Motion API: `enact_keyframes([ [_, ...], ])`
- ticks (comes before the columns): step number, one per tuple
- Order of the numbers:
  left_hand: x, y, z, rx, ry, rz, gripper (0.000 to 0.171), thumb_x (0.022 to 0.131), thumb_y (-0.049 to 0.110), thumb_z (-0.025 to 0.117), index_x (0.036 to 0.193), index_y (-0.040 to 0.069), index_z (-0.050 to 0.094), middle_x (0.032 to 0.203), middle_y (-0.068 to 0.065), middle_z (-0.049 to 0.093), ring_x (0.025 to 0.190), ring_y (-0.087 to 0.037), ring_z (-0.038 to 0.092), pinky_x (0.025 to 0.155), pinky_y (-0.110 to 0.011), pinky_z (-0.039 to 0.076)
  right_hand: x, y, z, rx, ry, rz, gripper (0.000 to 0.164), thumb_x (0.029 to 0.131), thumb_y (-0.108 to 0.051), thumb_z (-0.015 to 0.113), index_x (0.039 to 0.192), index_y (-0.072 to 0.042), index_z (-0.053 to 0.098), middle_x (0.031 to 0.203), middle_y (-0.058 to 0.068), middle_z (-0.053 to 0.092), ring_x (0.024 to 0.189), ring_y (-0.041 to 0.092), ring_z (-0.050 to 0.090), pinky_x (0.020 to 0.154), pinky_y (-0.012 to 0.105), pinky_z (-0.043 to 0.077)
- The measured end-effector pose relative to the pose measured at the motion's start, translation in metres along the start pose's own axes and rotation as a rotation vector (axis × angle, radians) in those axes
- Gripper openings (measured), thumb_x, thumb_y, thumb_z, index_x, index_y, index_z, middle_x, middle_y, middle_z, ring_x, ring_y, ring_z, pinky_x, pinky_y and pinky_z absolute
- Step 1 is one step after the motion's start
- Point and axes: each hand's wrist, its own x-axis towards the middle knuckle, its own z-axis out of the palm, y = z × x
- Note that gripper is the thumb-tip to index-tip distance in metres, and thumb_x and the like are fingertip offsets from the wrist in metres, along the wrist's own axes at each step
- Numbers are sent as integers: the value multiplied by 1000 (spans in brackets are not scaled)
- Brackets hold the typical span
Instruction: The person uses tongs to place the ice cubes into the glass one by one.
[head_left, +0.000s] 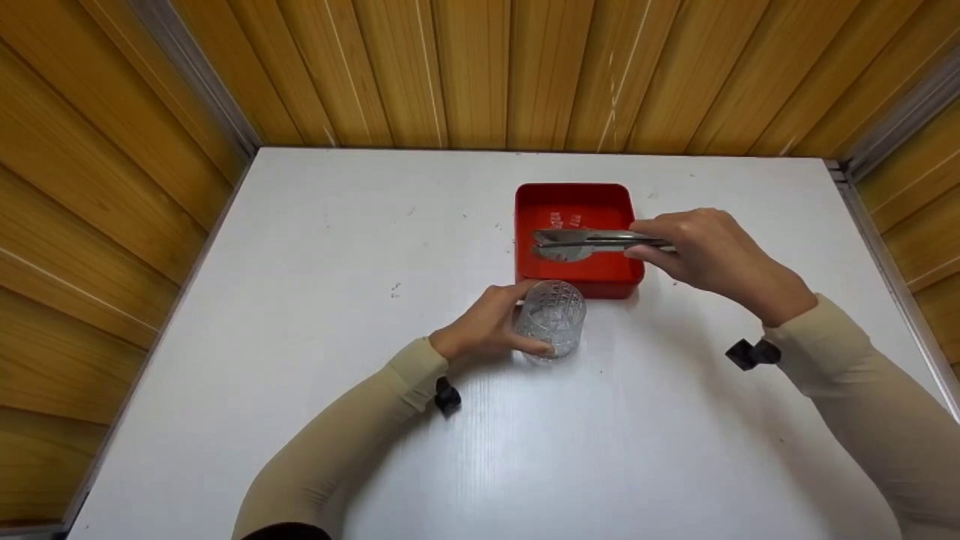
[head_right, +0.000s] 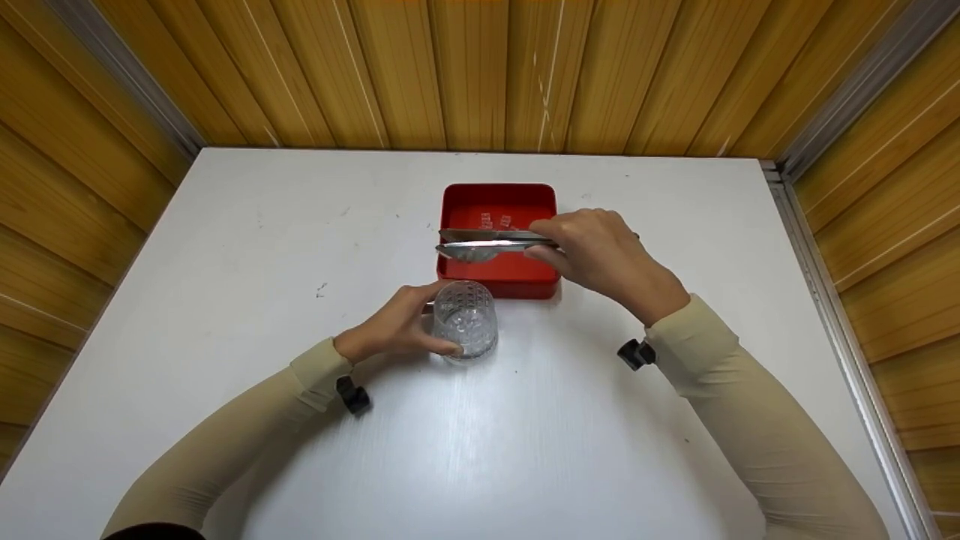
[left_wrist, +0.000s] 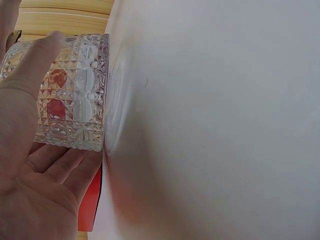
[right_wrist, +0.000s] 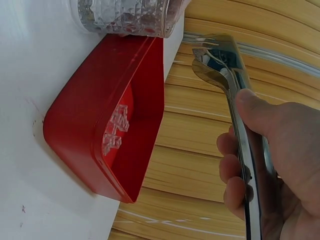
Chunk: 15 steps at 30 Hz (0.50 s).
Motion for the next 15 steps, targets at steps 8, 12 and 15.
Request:
enact_keyframes([
  [8, 0, 0, 0, -13, 7, 1, 87, 73, 38, 94, 146, 12, 54, 132, 1, 67, 116, -8, 62, 101, -21, 48, 18, 22, 0, 4, -90, 124, 24, 90, -14, 80, 113, -7, 78, 89, 5, 77, 65, 16, 60, 62, 36, 52],
  [12, 0, 1, 0, -17, 11, 4, 86, 74, 37, 94, 146, 13, 54, 131, 0, 68, 116, -8, 62, 100, -21, 49, 27, 33, 3, -3, -117, 150, 22, 92, -16, 78, 112, -5, 77, 87, 6, 76, 66, 19, 59, 63, 38, 49],
  [15, 0, 1, 0, -27, 12, 7, 86, 74, 37, 94, 146, 13, 54, 130, 0, 68, 116, -8, 63, 100, -21, 49, 33, 42, 5, -10, -141, 169, 20, 94, -18, 77, 109, -5, 77, 82, 6, 74, 64, 20, 55, 59, 35, 45],
])
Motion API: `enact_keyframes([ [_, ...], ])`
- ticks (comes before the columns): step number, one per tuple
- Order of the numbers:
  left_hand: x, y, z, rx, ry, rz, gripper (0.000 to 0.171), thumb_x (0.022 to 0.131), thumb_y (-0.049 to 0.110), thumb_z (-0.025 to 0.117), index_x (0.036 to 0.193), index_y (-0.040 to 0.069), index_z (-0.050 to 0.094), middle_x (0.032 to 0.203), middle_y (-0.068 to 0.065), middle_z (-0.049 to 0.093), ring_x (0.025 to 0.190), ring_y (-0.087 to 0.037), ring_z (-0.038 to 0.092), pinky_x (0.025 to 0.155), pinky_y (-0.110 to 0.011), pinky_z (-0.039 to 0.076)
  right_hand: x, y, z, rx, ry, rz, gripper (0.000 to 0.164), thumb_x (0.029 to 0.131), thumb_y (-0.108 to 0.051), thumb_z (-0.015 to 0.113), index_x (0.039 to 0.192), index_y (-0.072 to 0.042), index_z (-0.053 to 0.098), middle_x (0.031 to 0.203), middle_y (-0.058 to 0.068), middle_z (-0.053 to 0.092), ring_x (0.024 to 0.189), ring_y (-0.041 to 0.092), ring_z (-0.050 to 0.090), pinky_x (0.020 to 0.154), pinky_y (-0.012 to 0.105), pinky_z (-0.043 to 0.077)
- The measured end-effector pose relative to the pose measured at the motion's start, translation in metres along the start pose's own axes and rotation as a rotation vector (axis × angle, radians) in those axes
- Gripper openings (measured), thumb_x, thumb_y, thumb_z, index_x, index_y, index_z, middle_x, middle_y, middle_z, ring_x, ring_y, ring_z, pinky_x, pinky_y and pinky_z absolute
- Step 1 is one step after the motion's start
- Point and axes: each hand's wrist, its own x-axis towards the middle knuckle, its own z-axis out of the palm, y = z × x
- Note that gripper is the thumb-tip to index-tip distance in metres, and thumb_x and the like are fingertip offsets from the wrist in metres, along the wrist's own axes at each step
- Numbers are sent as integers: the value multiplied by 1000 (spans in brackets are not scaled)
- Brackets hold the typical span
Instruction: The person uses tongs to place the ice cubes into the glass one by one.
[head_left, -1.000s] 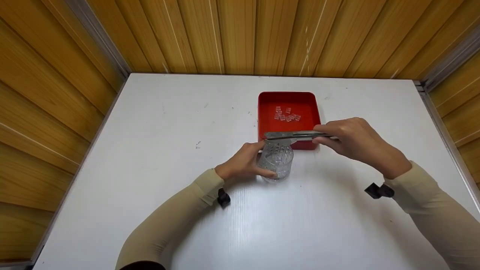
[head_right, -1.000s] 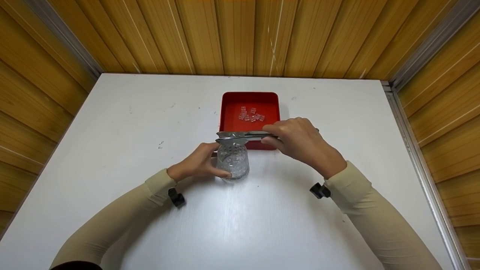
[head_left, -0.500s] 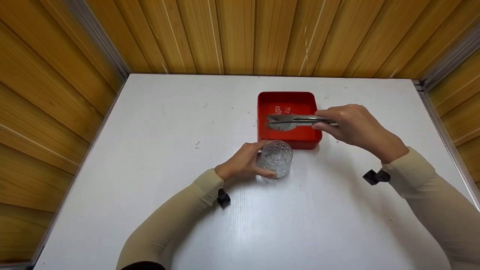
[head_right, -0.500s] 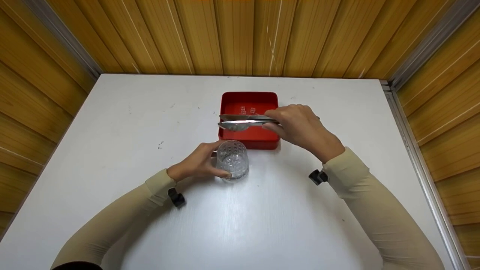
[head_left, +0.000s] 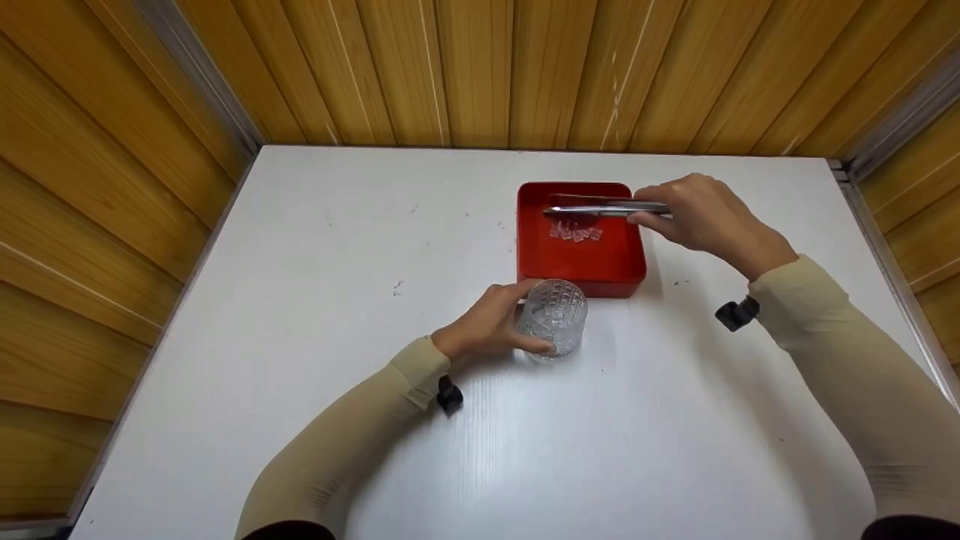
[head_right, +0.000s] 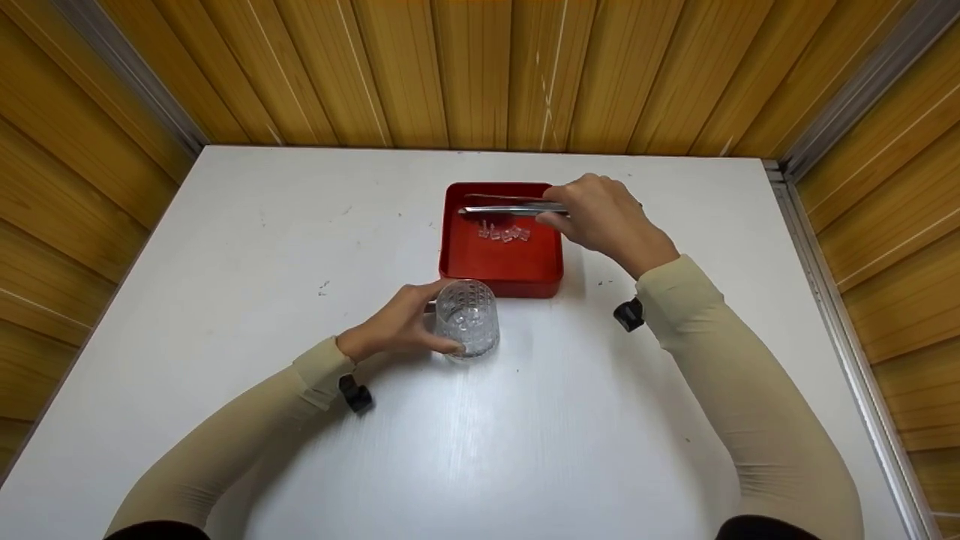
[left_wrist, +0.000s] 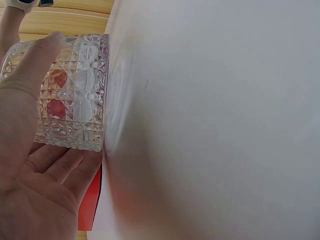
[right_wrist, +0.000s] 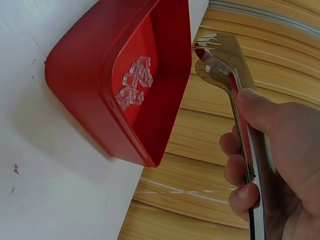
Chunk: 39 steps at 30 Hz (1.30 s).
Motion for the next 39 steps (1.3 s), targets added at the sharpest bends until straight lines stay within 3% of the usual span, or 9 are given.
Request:
enact_keyframes([
  [7, 2, -1, 0, 10, 0, 0, 83, 74, 37, 94, 143, 13, 56, 127, 0, 70, 112, -10, 64, 99, -22, 49, 12, 13, 1, -15, -58, 70, 23, 95, -21, 76, 111, -5, 77, 86, 9, 75, 70, 24, 57, 59, 35, 46],
  [21, 3, 1, 2, 4, -8, -32, 85, 74, 38, 94, 146, 14, 54, 129, 0, 68, 114, -9, 62, 100, -22, 49, 29, 22, 4, -8, -176, 130, 26, 96, -20, 75, 115, -3, 77, 96, 14, 76, 78, 27, 62, 65, 38, 53],
  [30, 5, 0, 1, 11, -6, -12, 85, 73, 38, 95, 144, 12, 55, 128, -2, 69, 114, -10, 63, 99, -22, 50, 36, 33, 6, -22, -265, 176, 29, 97, -22, 73, 118, -1, 76, 93, 14, 76, 72, 24, 60, 62, 34, 52],
  [39, 4, 2, 2, 7, -10, -21, 86, 74, 39, 94, 146, 13, 54, 130, 0, 68, 113, -9, 62, 100, -21, 49, 38, 36, 8, -13, -302, 195, 33, 97, -21, 73, 120, 2, 74, 99, 19, 76, 73, 25, 63, 67, 39, 59],
])
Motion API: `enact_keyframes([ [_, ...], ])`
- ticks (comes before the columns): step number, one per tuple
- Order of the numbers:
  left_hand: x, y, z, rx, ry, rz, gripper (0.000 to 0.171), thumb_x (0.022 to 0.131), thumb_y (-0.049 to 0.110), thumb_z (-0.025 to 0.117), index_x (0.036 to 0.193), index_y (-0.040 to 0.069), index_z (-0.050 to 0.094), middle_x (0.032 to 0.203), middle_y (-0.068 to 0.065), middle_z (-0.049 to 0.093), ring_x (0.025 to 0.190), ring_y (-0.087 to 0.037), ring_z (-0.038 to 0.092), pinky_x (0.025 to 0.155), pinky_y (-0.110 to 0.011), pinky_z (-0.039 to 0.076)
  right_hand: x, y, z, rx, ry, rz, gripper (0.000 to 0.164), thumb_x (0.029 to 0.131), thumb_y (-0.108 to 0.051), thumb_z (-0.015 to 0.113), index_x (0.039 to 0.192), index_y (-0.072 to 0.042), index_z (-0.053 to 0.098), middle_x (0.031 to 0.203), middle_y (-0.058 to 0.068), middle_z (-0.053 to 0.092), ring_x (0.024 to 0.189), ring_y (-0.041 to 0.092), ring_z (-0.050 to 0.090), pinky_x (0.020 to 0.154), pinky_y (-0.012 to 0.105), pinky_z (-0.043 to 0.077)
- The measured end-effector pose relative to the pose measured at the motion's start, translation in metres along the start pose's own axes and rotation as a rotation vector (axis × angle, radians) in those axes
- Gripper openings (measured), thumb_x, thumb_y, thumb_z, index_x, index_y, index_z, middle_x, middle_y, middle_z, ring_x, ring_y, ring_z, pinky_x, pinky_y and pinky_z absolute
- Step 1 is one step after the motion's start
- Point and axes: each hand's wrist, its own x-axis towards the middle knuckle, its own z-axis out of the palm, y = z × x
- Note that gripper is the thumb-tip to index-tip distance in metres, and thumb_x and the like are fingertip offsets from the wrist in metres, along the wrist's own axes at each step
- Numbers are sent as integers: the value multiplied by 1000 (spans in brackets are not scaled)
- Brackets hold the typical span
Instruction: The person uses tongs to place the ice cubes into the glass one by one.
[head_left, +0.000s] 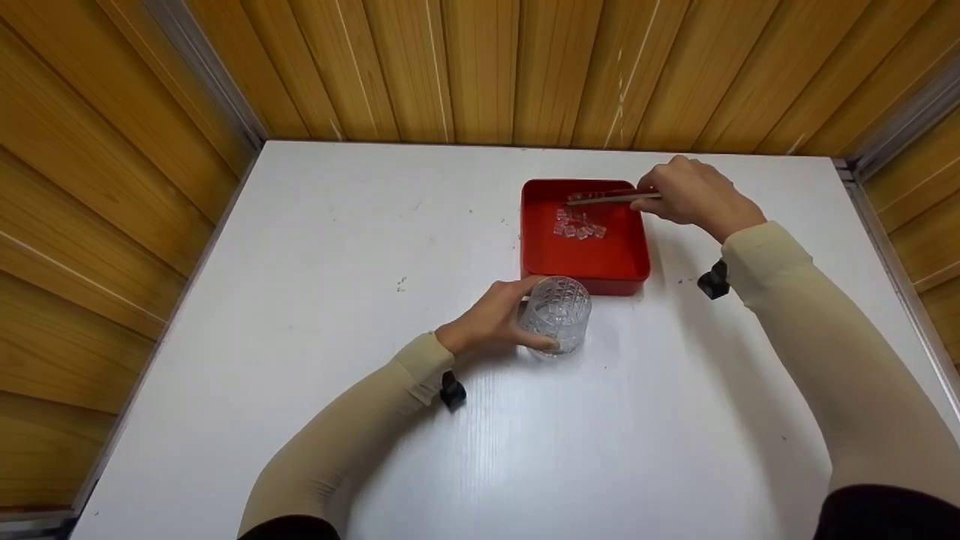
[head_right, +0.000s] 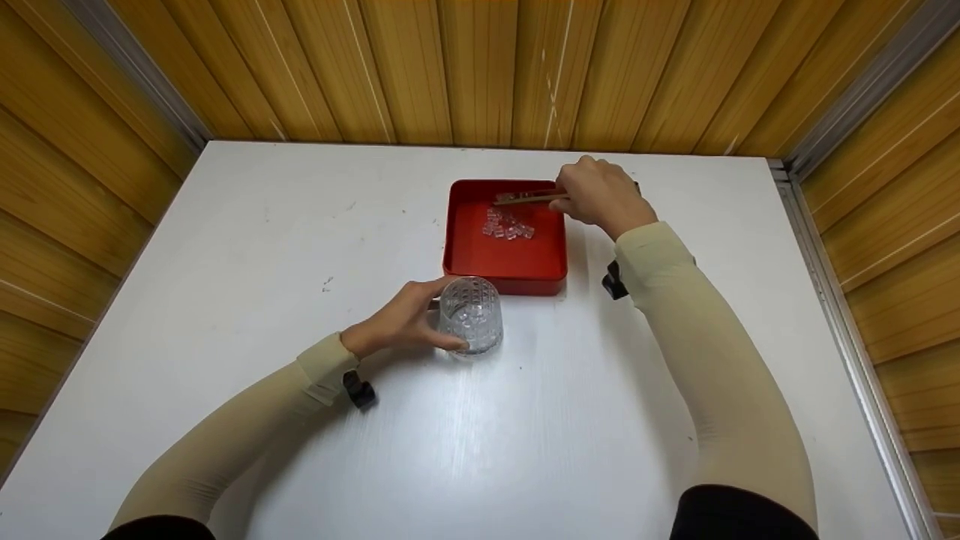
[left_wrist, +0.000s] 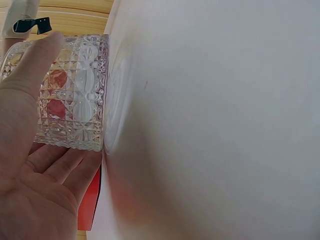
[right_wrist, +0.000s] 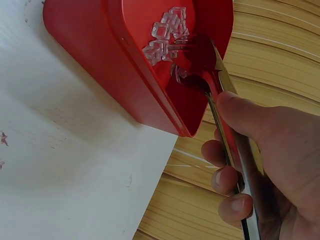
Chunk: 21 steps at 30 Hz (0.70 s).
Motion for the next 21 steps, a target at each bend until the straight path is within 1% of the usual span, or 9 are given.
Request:
enact_keyframes([
  [3, 0, 0, 0, 6, 1, -2, 85, 74, 38, 94, 145, 13, 54, 130, 0, 68, 113, -9, 62, 99, -21, 49, 0, 0, -1, -6, 7, -4, 32, 97, -20, 73, 119, 2, 74, 99, 20, 76, 73, 26, 64, 67, 39, 59],
  [10, 2, 1, -2, 5, 2, 11, 86, 74, 38, 94, 146, 13, 54, 130, -1, 68, 115, -9, 62, 101, -22, 48, 0, -1, -4, -19, -12, 32, 29, 97, -21, 74, 117, 1, 76, 93, 16, 75, 71, 25, 59, 61, 35, 53],
  [16, 1, 1, -1, -7, 5, 9, 86, 73, 38, 94, 145, 13, 54, 130, -1, 68, 115, -9, 62, 101, -22, 49, 0, 0, -3, -31, -9, 34, 30, 96, -20, 74, 117, 2, 75, 95, 18, 75, 72, 26, 62, 62, 37, 56],
  [21, 0, -1, 1, -20, 5, 17, 85, 74, 38, 94, 145, 13, 55, 130, -1, 68, 115, -9, 63, 99, -21, 50, 0, 2, 0, -55, -11, 32, 29, 96, -20, 74, 115, 2, 76, 90, 16, 75, 70, 25, 62, 60, 37, 55],
])
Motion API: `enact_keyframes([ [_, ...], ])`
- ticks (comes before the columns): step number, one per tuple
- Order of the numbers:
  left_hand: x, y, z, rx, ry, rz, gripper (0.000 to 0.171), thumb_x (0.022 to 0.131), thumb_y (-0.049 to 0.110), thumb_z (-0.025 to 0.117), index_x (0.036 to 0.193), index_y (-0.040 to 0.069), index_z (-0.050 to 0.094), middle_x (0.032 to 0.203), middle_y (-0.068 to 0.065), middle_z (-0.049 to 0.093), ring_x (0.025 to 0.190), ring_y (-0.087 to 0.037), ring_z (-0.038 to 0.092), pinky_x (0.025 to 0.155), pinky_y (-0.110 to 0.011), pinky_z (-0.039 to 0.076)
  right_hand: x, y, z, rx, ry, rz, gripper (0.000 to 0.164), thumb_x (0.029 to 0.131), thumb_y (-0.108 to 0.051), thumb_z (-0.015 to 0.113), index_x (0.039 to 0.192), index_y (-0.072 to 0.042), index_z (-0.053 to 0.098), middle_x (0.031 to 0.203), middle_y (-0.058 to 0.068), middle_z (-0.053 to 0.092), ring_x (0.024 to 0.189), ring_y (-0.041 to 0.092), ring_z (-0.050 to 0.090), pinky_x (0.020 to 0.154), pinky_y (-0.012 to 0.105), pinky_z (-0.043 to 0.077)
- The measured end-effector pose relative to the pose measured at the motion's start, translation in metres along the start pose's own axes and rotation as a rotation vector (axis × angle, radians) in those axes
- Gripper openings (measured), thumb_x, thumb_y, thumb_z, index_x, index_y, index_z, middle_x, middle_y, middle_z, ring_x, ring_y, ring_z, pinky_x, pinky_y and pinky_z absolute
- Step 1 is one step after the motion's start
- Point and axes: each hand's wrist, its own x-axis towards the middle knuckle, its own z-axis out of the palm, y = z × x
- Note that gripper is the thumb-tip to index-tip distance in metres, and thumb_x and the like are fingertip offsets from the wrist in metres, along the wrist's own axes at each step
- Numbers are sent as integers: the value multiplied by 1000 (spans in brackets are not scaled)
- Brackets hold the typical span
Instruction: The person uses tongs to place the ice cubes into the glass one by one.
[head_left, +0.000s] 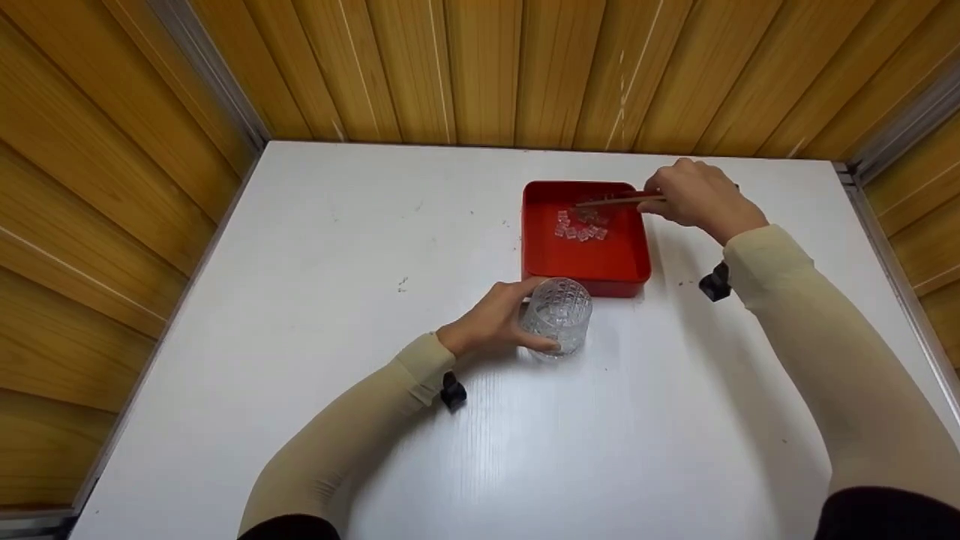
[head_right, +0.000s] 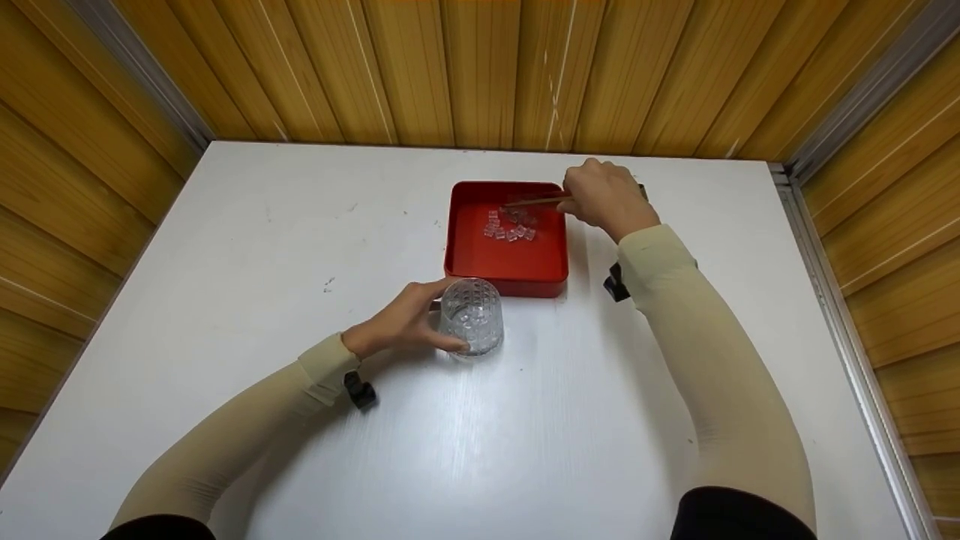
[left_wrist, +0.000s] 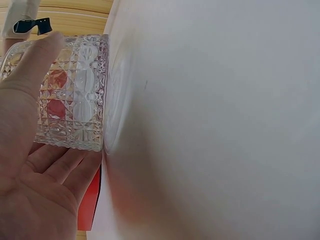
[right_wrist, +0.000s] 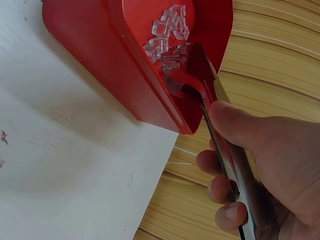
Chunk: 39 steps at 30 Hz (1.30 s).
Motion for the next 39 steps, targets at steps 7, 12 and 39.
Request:
enact_keyframes([
  [7, 0, -1, 1, -8, -5, -5, 85, 74, 37, 94, 145, 13, 54, 130, -2, 68, 116, -9, 63, 100, -19, 49, 0, 3, 4, 15, -1, 1, 28, 96, -19, 74, 116, 2, 76, 93, 17, 76, 71, 25, 63, 61, 38, 56],
  [12, -1, 0, 0, -22, -5, -1, 87, 74, 36, 94, 147, 13, 53, 131, -2, 68, 117, -10, 62, 100, -20, 49, -1, 2, 3, 37, -16, 18, 30, 97, -19, 74, 118, 2, 75, 97, 19, 75, 74, 27, 64, 64, 39, 57],
  [39, -2, -2, 1, -14, 1, -1, 85, 74, 37, 94, 146, 13, 54, 130, 0, 68, 114, -9, 62, 99, -22, 50, -4, 5, 8, 22, 14, 20, 29, 98, -19, 72, 119, 1, 75, 98, 18, 76, 71, 26, 61, 59, 36, 52],
])
